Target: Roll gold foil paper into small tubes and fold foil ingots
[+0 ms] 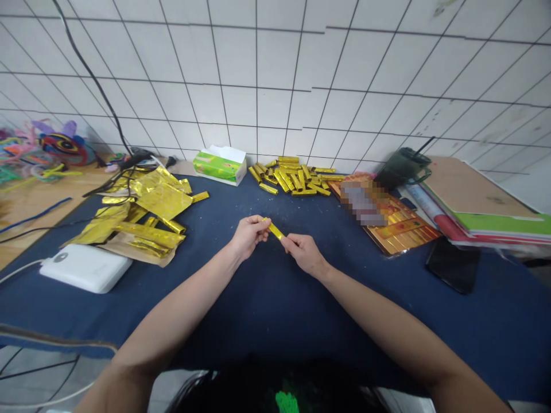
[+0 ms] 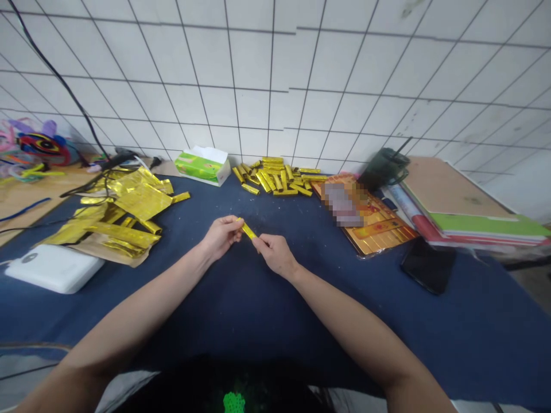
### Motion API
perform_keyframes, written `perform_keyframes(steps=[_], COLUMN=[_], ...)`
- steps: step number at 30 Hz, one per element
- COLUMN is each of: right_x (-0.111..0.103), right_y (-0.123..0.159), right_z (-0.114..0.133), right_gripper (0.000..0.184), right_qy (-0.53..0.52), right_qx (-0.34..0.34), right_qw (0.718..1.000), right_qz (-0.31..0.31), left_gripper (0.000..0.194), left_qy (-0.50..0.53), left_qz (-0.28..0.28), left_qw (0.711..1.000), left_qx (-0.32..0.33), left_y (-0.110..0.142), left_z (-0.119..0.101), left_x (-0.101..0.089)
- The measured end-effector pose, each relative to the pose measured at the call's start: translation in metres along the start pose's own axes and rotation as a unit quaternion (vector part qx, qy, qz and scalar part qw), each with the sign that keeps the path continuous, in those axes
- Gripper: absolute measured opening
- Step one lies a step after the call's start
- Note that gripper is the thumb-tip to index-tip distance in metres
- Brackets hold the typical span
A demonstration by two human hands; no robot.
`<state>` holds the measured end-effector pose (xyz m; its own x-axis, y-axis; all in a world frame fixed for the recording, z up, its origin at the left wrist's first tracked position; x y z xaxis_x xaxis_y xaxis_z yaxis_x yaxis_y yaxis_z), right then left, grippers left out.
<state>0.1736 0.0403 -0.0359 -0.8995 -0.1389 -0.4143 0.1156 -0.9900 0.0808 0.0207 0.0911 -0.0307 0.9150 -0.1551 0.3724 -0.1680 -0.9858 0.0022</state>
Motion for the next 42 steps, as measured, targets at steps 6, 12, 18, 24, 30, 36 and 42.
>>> perform_keyframes(steps=[6,12,18,24,30,36,42], right_x=[-0.008,-0.011,-0.009,-0.011,-0.007,-0.007,-0.004], right_y=[-0.005,-0.011,-0.011,-0.007,-0.003,-0.005,-0.003], right_z=[-0.008,-0.011,-0.011,-0.005,-0.001,-0.004,-0.004], right_gripper=[0.039,0.042,0.039,0.036,0.036,0.036,0.038], right_qy=[-0.109,-0.096,-0.082,-0.055,-0.008,-0.056,-0.061], right_qx=[0.053,0.043,0.037,0.031,0.008,0.017,0.033], right_qw=[0.989,0.990,0.992,0.996,1.000,0.998,0.996], right_qz=[-0.086,-0.094,-0.085,-0.057,0.026,0.002,0.048], left_gripper=[0.023,0.016,0.017,0.020,0.023,0.031,0.033], left_qy=[-0.110,-0.209,-0.214,-0.193,-0.169,-0.085,-0.052], left_qz=[0.198,0.386,0.309,0.205,0.129,0.069,0.066], left_qw=[0.972,0.890,0.925,0.960,0.977,0.994,0.996], left_qx=[-0.062,-0.122,-0.052,-0.010,0.025,0.016,-0.005], left_y=[0.003,0.021,0.018,0.009,0.005,0.002,0.004], left_z=[-0.012,-0.010,-0.006,-0.004,0.002,-0.003,-0.005], left_x=[-0.005,0.012,0.015,0.009,0.003,0.002,0.003])
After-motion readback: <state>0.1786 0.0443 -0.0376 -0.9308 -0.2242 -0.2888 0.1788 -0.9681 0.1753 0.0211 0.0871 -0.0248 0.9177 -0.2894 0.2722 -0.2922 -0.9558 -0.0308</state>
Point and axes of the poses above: each hand's wrist, its own y-axis away from the middle knuckle, its own x-axis out of the palm, z = x × y, the point moved 2 cm from there along -y, towards the middle knuckle, and after that the axes turned 14 degrees about x, right-handed, at the moved point
